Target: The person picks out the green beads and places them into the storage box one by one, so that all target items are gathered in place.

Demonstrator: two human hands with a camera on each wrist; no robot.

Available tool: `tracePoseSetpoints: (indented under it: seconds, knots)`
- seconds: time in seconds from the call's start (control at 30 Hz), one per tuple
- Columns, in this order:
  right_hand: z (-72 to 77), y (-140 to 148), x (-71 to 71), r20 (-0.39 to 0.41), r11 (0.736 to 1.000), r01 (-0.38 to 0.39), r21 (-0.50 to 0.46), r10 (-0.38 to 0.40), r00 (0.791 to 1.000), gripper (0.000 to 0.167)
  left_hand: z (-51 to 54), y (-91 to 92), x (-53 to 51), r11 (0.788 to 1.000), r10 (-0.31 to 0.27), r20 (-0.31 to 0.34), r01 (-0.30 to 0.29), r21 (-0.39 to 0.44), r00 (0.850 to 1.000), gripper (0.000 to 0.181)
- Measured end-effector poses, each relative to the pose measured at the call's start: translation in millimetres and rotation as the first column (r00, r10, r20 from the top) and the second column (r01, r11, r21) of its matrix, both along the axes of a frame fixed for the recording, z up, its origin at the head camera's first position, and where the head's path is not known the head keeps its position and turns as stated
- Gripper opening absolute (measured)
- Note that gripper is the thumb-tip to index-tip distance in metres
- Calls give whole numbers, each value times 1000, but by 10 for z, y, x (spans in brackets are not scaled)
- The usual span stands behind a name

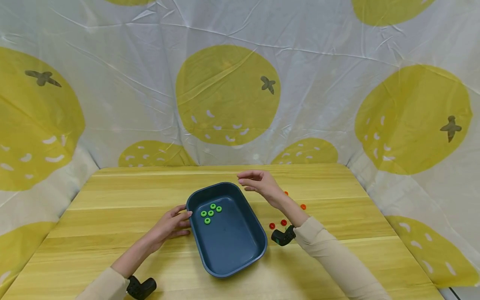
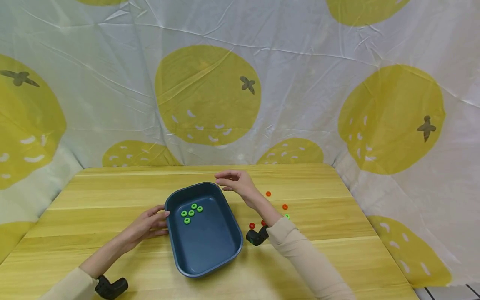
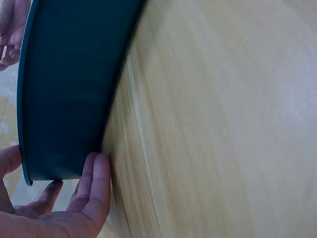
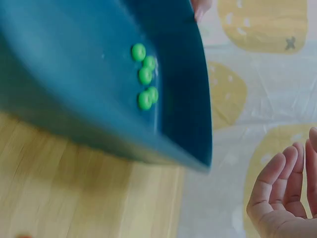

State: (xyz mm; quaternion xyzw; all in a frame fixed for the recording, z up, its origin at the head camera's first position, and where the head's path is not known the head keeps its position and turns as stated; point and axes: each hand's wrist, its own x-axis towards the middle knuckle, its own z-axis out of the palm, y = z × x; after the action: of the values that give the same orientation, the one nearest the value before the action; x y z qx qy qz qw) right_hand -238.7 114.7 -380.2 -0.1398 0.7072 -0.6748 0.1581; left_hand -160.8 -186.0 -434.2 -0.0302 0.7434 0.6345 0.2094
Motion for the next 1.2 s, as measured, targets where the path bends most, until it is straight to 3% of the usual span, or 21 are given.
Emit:
tracePoseSetpoints:
  seconds: [0.5,0.8,1.0,1.2]
  knots:
    - [-119,571,7,38,993,102,61,-104,994,33,14,-9,2,1000,-10,-2,10,-3,1000,65]
    - [-286,895,56,-12,976,145,162,-145,989,34,23,1,17,1000,-9,-2,9,-2,1000,64]
    - [-358,1104,111,-174,921,164,354,-108,979,31,19,0,17,1000,-13,-1,13,-1,1000,64]
    - [-448,1205,147,-377,801,228,553,-3,926,19,19,-3,15,1000,-18,0,18,3,1000,67]
